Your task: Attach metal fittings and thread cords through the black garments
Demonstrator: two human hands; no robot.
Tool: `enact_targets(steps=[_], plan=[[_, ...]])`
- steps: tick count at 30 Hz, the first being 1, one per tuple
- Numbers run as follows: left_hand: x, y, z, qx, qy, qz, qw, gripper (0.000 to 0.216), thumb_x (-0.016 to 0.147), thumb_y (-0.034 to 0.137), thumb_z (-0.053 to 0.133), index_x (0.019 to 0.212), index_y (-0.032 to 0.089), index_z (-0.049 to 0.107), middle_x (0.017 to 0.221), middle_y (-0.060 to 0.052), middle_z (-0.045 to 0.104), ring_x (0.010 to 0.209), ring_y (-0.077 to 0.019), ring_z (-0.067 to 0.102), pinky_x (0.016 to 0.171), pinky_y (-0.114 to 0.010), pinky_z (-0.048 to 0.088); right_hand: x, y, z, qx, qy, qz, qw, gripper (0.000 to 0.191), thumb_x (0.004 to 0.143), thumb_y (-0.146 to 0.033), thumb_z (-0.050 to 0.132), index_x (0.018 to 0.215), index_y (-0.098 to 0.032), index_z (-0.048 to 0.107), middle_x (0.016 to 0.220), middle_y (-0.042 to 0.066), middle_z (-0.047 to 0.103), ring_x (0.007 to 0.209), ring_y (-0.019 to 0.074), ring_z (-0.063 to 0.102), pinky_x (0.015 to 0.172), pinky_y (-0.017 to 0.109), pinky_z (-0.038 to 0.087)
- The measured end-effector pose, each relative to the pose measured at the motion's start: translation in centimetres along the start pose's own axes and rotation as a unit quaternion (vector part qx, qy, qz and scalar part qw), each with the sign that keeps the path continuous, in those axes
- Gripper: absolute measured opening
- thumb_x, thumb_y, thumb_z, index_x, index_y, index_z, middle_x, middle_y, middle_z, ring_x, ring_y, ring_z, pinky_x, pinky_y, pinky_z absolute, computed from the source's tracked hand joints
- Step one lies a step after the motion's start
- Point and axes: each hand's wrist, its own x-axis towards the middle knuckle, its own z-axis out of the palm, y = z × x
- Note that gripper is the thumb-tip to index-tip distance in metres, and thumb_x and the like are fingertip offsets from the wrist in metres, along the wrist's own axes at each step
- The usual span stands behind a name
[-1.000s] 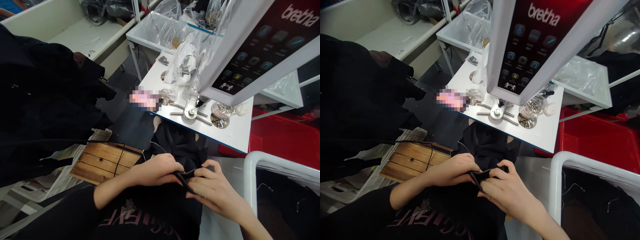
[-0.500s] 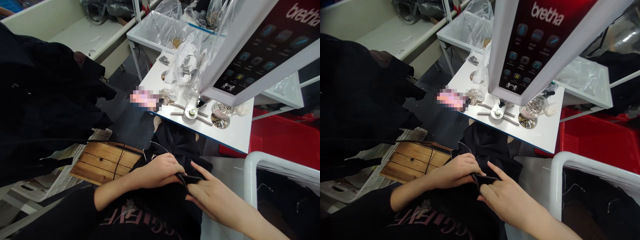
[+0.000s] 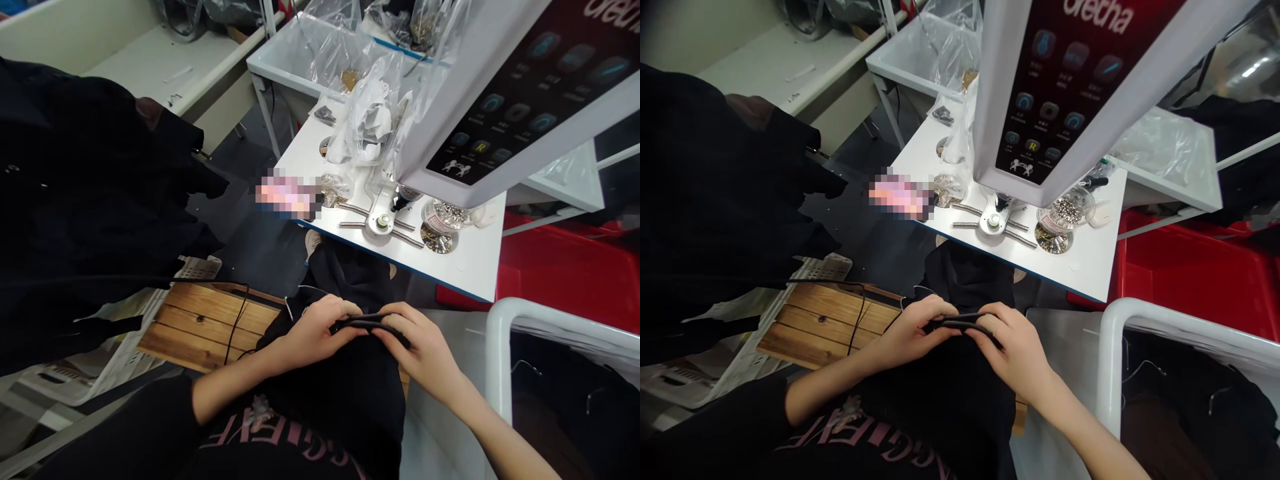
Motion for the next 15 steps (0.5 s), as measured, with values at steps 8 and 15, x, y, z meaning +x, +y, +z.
enact_targets(steps=[8,15], plan=[[0.6,-1.1,0.6,-0.005,0.085,-0.029,0.996,0.022,0.082,0.037,0.061,0.091,0.017,0.064,0.079,-0.002,0.066,0.073,-0.013,0.059,0.067,-0.024,0.047,1.2,1.0,0.9,0.112,0.011,0.063,0.992,0.008,0.088,-0.023,0.054,0.091,-0.02,0.061,0.093,0.004,0.06,0.083,0.0146,0.06,0.075,0.026,0.048],[1.0,-1.2,0.1,0.029,0.073,-0.008,0.997,0.02,0.086,0.032,0.055,0.097,0.017,0.062,0.079,-0.002,0.065,0.073,-0.0134,0.057,0.069,-0.026,0.046,1.9,1.1,0.9,0.109,0.027,0.061,0.992,0.009,0.086,-0.026,0.057,0.086,-0.019,0.063,0.091,0.004,0.061,0.079,0.0141,0.06,0.071,0.025,0.049]])
